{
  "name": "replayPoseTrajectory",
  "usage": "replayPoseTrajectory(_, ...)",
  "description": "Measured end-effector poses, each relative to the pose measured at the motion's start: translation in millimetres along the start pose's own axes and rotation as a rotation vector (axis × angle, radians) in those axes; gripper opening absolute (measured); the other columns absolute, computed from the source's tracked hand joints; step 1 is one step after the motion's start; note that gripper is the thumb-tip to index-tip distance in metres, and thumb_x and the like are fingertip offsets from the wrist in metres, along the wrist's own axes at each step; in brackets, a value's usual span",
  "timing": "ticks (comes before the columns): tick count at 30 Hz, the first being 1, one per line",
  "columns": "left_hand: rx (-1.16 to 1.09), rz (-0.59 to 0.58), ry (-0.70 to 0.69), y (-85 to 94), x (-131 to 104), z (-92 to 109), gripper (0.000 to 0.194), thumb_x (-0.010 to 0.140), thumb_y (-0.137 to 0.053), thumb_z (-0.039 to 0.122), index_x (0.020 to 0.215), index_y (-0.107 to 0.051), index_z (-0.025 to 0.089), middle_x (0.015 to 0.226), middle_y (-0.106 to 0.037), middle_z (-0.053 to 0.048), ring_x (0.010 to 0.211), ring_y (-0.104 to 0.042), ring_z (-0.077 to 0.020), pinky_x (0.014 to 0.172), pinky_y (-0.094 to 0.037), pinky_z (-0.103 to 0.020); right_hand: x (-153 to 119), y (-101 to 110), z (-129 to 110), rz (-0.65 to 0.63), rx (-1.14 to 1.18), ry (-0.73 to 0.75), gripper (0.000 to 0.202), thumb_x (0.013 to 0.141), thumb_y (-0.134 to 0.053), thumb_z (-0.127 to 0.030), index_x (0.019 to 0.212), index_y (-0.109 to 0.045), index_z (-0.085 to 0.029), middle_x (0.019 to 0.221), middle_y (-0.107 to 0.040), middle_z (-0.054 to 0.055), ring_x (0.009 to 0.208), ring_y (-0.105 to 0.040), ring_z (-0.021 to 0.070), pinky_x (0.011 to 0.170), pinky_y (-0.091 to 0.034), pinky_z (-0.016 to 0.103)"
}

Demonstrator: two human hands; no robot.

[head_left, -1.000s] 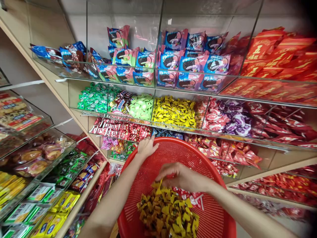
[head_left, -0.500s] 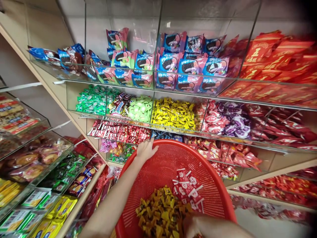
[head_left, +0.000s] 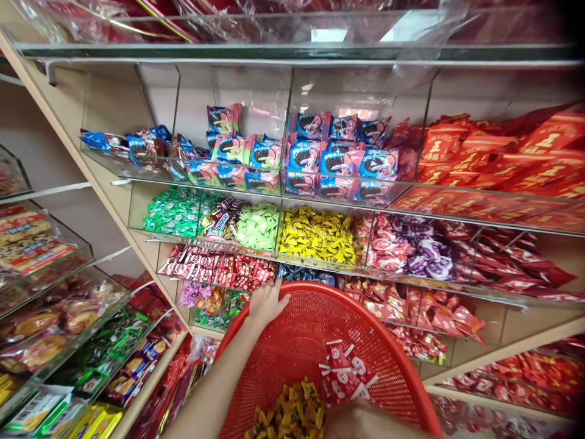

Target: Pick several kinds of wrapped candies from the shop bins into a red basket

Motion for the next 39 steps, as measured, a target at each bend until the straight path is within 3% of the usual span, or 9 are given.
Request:
replayPoseTrajectory(5,0.007,0.012,-0.004,-1.7,0.6,-1.7,0.057,0.084,-0.028,0.052,0.130,-0.034,0.020,0.109,-0.058,-0.011,0.096,-0.055,-0.0217,0.078,-0.041,-0.030,6.4,106.1,-38.6,0.477,-0.110,0.136,0.019,0.084,-0.044,-0.022,0.091,-0.062,-0.023,0.089,-0.062,0.003,0.083,-0.056,0.0132,0.076,-0.044,0.027)
replayPoseTrajectory(8,0.011,0.044,-0.022,0.0,0.9,-1.4,0.056,0.084,-0.027,0.052,0.129,-0.035,0.020,0.108,-0.058,-0.011,0.094,-0.056,-0.0220,0.076,-0.041,-0.030,7.0,176.0,-44.4,0.743,-0.268,0.212,0.019,0.085,-0.042,-0.023,0.092,-0.059,-0.020,0.097,-0.059,0.005,0.092,-0.053,0.0151,0.083,-0.042,0.031)
replayPoseTrajectory(11,0.009,0.042,-0.029,1.7,0.7,-1.0,0.056,0.084,-0.026,0.053,0.130,-0.034,0.021,0.107,-0.059,-0.011,0.091,-0.057,-0.0218,0.073,-0.042,-0.030,15.4,230.1,-27.4,0.831,-0.522,0.054,0.021,0.083,-0.042,-0.018,0.098,-0.057,-0.019,0.099,-0.057,0.008,0.093,-0.053,0.0174,0.083,-0.041,0.032)
replayPoseTrajectory(13,0.009,0.026,-0.021,3.0,0.0,-0.9,0.057,0.084,-0.026,0.052,0.131,-0.032,0.021,0.107,-0.059,-0.011,0.091,-0.057,-0.0212,0.073,-0.042,-0.029,24.7,252.1,-11.5,0.760,-0.723,-0.141,0.027,0.081,-0.041,-0.012,0.104,-0.055,-0.018,0.102,-0.055,0.009,0.095,-0.053,0.0183,0.082,-0.040,0.030)
replayPoseTrajectory(18,0.006,-0.001,0.011,7.4,-2.2,-0.5,0.058,0.084,-0.028,0.052,0.133,-0.030,0.020,0.107,-0.058,-0.011,0.091,-0.057,-0.0210,0.073,-0.043,-0.029,42.4,265.2,14.0,0.478,-1.032,-0.520,0.039,0.079,-0.035,-0.001,0.109,-0.054,-0.016,0.111,-0.052,0.016,0.103,-0.050,0.0245,0.078,-0.041,0.035)
replayPoseTrajectory(23,-0.005,-0.001,0.014,9.0,-2.5,0.1,0.057,0.084,-0.027,0.052,0.131,-0.034,0.021,0.108,-0.058,-0.011,0.092,-0.056,-0.0216,0.075,-0.042,-0.030,55.1,266.4,32.1,0.408,-1.053,-0.673,0.047,0.068,-0.054,0.000,0.112,-0.053,-0.015,0.111,-0.054,0.017,0.103,-0.052,0.0287,0.082,-0.037,0.041)
replayPoseTrajectory(29,0.000,0.039,-0.006,4.3,-0.6,-1.8,0.057,0.084,-0.028,0.052,0.132,-0.032,0.021,0.107,-0.059,-0.011,0.092,-0.057,-0.0216,0.074,-0.042,-0.030,62.8,271.8,46.8,0.387,-1.018,-0.634,0.055,0.056,-0.069,-0.011,0.109,-0.054,-0.016,0.110,-0.054,0.016,0.093,-0.057,0.0289,0.075,-0.041,0.037)
replayPoseTrajectory(34,0.003,0.082,-0.028,-0.4,2.4,-4.5,0.056,0.083,-0.029,0.051,0.129,-0.037,0.020,0.107,-0.059,-0.011,0.092,-0.057,-0.0223,0.074,-0.043,-0.031,69.0,270.2,44.1,0.421,-0.938,-0.452,0.037,0.070,-0.062,-0.032,0.104,-0.055,-0.019,0.107,-0.056,0.011,0.092,-0.058,0.0217,0.070,-0.042,0.027)
replayPoseTrajectory(39,0.006,0.061,-0.026,-2.1,4.7,-5.5,0.057,0.083,-0.029,0.052,0.128,-0.038,0.019,0.108,-0.058,-0.011,0.092,-0.056,-0.0224,0.075,-0.043,-0.030,73.3,267.0,48.8,0.507,-0.815,-0.278,0.040,0.069,-0.063,-0.033,0.105,-0.055,-0.015,0.103,-0.055,0.012,0.093,-0.055,0.0224,0.076,-0.041,0.029)
Point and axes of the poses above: each hand's wrist, its own x-axis towards the middle knuckle, its own y-axis out of the back of the hand, z = x × y, the point moved 9 cm from there along x, towards the middle knuckle
